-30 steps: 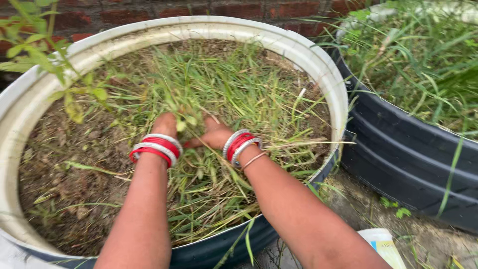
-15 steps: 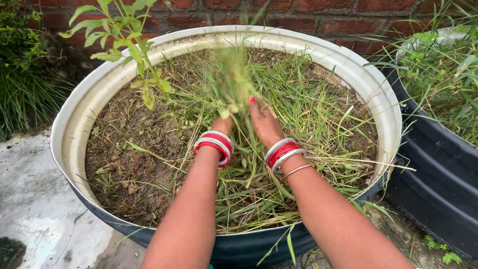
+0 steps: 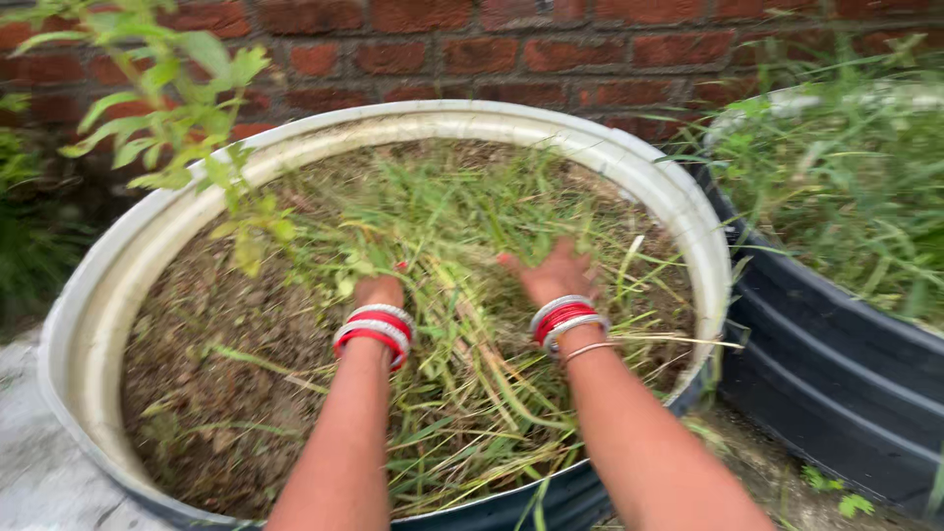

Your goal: The person pours liquid from a container onto the soil in a planter, then spreads cut grass across the planter by hand.

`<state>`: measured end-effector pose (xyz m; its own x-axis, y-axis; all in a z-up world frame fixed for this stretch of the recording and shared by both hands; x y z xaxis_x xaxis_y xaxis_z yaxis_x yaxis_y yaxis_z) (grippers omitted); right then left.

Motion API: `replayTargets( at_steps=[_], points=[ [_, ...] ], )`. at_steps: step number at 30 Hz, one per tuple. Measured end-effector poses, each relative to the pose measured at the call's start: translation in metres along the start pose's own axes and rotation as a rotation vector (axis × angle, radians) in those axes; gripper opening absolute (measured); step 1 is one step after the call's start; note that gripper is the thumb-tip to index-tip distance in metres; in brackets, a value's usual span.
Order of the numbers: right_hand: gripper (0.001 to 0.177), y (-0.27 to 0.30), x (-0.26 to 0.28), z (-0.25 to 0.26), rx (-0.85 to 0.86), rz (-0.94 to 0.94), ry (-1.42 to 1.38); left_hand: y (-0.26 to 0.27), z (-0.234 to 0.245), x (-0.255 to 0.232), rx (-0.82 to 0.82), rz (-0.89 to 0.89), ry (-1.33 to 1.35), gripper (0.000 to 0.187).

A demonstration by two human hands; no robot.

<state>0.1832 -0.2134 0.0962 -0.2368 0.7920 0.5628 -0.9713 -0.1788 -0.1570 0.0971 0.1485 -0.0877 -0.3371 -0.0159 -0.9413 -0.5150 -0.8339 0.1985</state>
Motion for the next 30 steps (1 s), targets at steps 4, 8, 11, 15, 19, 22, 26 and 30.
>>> replayTargets(
  at_steps=[4,8,11,15,19,22,26,30],
  points=[
    [0.102,-0.006,-0.02,-0.086,0.444,0.107,0.095,0.051,0.003,-0.023,0.113,0.06,-0.095,0.086],
    [0.049,-0.004,0.012,-0.123,0.398,0.231,0.105,0.077,-0.035,-0.032,0.437,0.02,-0.319,0.101],
    [0.041,-0.003,0.004,-0.099,0.37,0.11,-0.039,0.073,-0.054,-0.039,0.471,-0.156,-0.331,0.104],
    [0.05,0.007,0.026,-0.068,0.301,0.064,-0.695,0.074,-0.062,-0.053,0.535,-0.272,-0.401,0.097],
    [0.049,0.023,0.082,-0.057,0.281,0.451,-0.839,0.091,-0.042,-0.088,0.491,-0.247,-0.307,0.09],
    [0.045,0.028,0.089,-0.057,0.407,0.51,-0.902,0.118,-0.015,-0.096,0.433,-0.14,-0.138,0.085],
    [0.039,0.024,0.062,-0.034,0.277,0.257,-0.782,0.144,0.023,-0.108,0.31,-0.041,0.122,0.079],
    [0.056,0.022,0.025,0.001,-0.032,0.038,-0.57,0.143,0.032,-0.106,0.237,-0.006,0.346,0.072]
  ],
)
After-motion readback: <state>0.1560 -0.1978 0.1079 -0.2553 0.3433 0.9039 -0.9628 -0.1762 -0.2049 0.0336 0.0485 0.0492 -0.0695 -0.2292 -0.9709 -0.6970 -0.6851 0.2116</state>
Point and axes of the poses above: each hand's wrist, its own y-axis away from the middle knuckle, its own z-axis out of the back of the hand, x = y × z, the point moved 10 cm from there along -y, towards the middle knuckle, and after that the axes turned 8 degrees about x, right-handed, at the moved point
